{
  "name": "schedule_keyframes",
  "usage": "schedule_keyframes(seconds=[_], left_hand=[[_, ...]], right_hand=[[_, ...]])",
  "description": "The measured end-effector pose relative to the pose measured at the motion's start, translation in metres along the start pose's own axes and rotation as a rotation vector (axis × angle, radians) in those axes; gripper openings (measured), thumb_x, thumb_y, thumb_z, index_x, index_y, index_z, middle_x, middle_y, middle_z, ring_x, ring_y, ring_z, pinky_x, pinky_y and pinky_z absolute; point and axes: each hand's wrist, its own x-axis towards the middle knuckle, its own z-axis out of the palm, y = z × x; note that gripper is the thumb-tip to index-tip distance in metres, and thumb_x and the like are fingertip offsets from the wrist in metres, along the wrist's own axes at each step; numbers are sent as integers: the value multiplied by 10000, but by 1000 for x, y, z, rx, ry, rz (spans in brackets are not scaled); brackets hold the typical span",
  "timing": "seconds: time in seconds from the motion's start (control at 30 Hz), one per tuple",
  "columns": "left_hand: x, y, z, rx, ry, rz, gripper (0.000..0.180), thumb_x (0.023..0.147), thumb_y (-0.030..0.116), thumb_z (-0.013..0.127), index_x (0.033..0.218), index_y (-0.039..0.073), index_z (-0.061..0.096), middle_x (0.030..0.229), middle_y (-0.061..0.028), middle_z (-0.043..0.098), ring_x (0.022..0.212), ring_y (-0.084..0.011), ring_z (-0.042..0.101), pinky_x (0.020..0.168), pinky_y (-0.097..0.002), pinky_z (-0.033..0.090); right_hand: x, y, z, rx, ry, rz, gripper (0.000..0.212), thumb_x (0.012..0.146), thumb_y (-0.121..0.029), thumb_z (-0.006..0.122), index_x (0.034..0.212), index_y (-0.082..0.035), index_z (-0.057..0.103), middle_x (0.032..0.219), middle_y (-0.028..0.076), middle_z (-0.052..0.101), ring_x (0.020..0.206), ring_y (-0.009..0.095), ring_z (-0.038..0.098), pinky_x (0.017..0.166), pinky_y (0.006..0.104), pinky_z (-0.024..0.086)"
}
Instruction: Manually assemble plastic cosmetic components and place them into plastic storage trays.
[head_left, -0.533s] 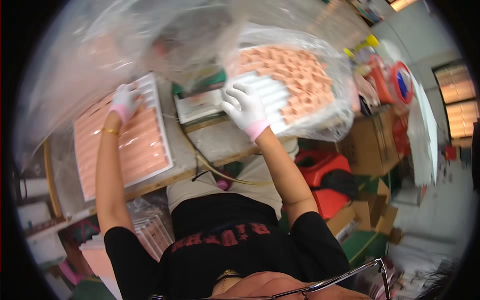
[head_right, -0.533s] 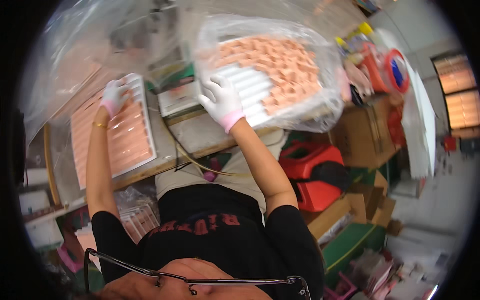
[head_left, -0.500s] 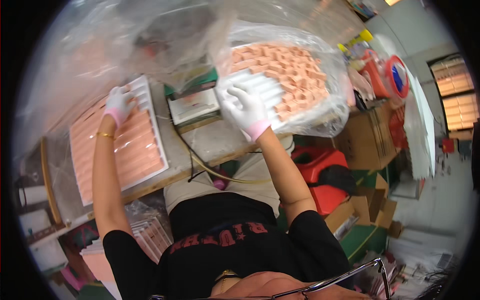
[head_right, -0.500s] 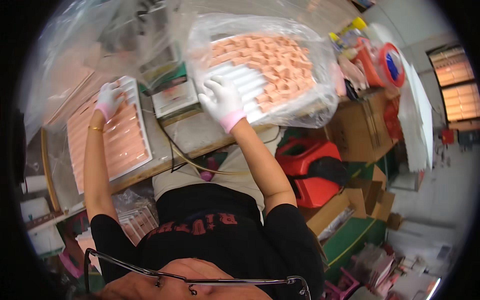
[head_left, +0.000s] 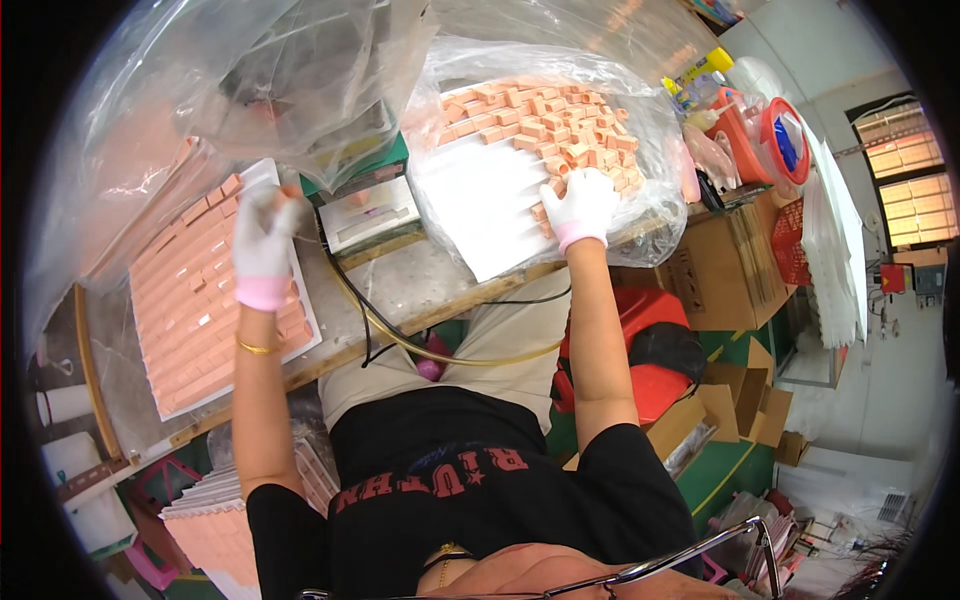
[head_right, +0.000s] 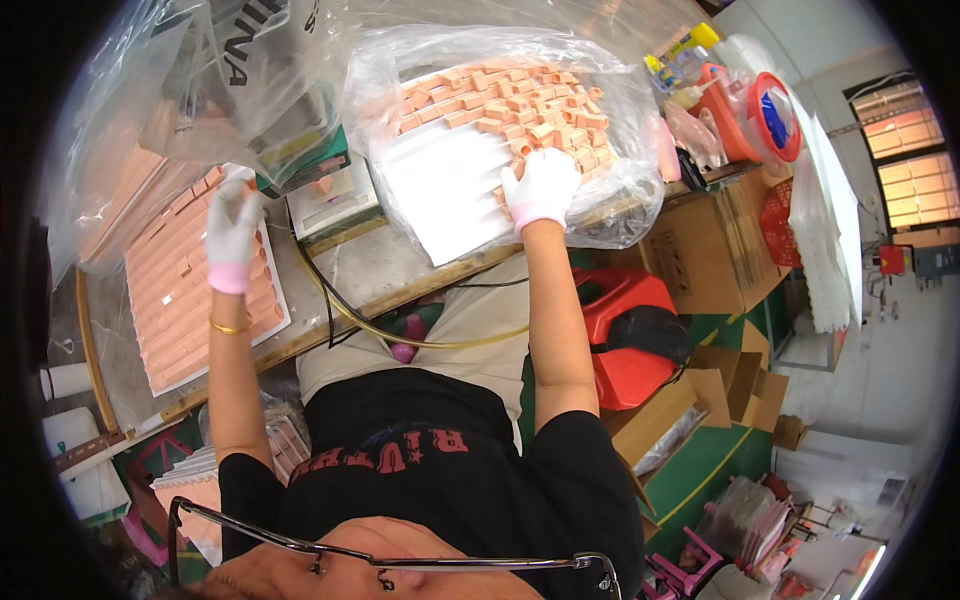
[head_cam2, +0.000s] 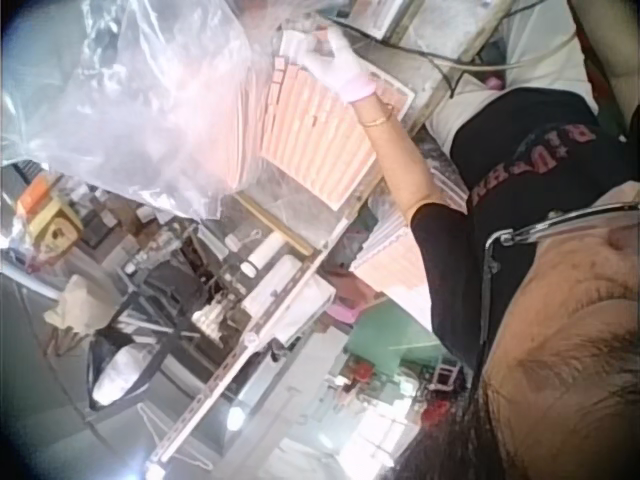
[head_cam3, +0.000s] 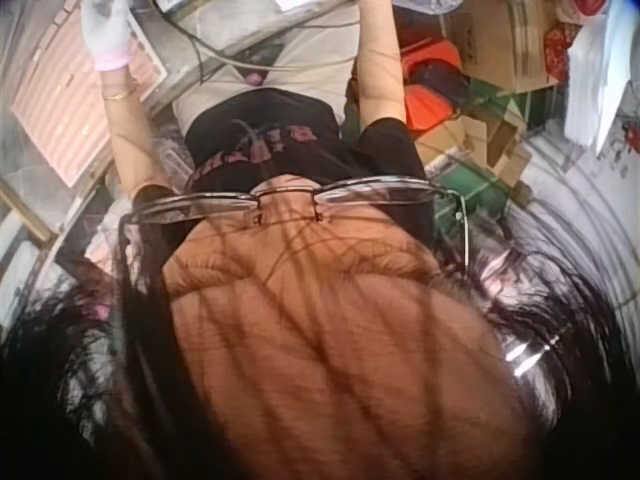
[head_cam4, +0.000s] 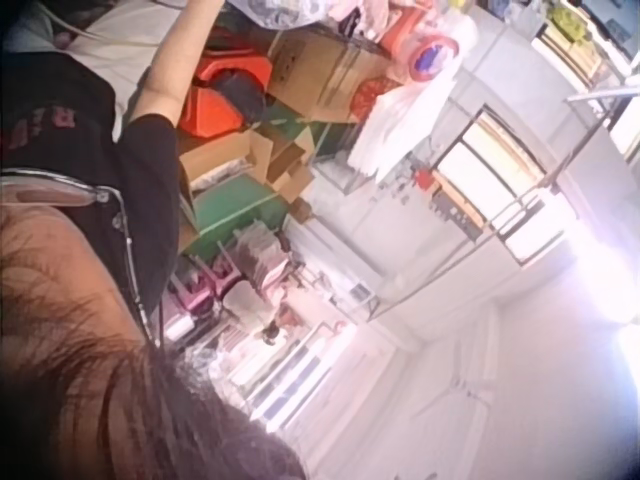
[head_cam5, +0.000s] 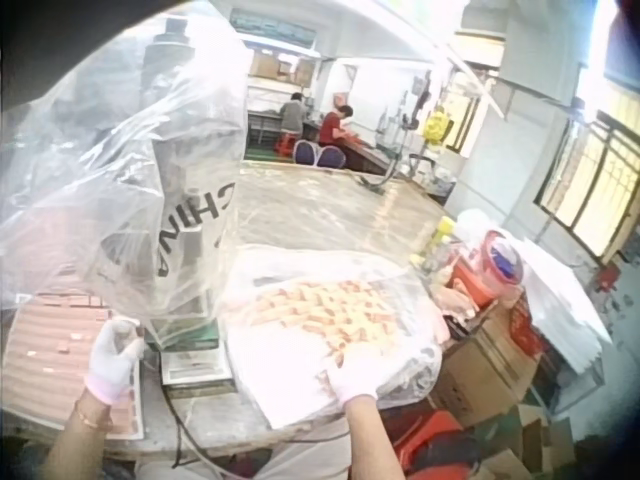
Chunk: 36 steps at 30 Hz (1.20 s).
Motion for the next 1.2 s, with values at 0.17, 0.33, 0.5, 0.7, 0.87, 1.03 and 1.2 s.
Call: schedule_keyframes(seconds=[0.17,0.33,0.5,0.7,0.87,1.03,1.2], left_hand=[[-51,23,40,-91,-169,-180,284,822,113,659,1064,32,534,1010,-51,594,934,-127,553,847,-261,448],[-60,25,67,-242,-377,-330,351,819,83,655,1131,8,513,1064,-69,593,953,-124,568,835,-259,460],[-58,23,66,-97,-387,-337,359,824,88,656,1131,-8,496,1017,-63,603,904,-111,580,790,-249,474],[-59,25,59,-192,-417,-431,345,810,68,655,1120,-6,522,1028,-42,591,867,-99,568,704,-217,464],[-55,26,47,-11,-357,-387,344,803,51,651,1118,-10,526,1041,-46,588,916,-100,576,767,-225,471],[-52,37,43,-313,-367,-422,445,810,28,614,1225,-23,462,1108,-85,578,992,-114,562,826,-241,466],[-16,-1,-3,712,-176,223,450,779,84,602,1211,14,501,1170,-151,568,1045,-278,564,902,-322,447]], right_hand=[[5,-22,-7,169,-181,16,290,710,-262,706,887,-39,649,951,145,628,841,265,613,784,371,481],[-26,-80,-21,1376,-131,-70,397,791,-64,668,1169,-1,562,1079,83,604,967,154,573,882,279,442],[-40,-122,-58,1349,-399,-421,394,817,-94,672,1181,8,561,1045,74,614,967,140,564,824,270,462],[-48,-123,-39,1572,-571,-321,368,815,-75,670,1158,15,572,1078,85,613,953,130,572,807,249,465],[-45,-144,-39,1440,-508,-441,382,801,-51,667,1169,-15,576,1068,93,600,869,135,601,756,242,482],[-39,-151,-42,1366,-459,-511,366,735,-145,730,1071,-40,630,1040,115,590,968,213,562,810,325,467],[-19,-157,-1,1152,-63,-336,270,657,-168,751,880,-38,673,1065,150,580,990,306,538,853,394,442]])
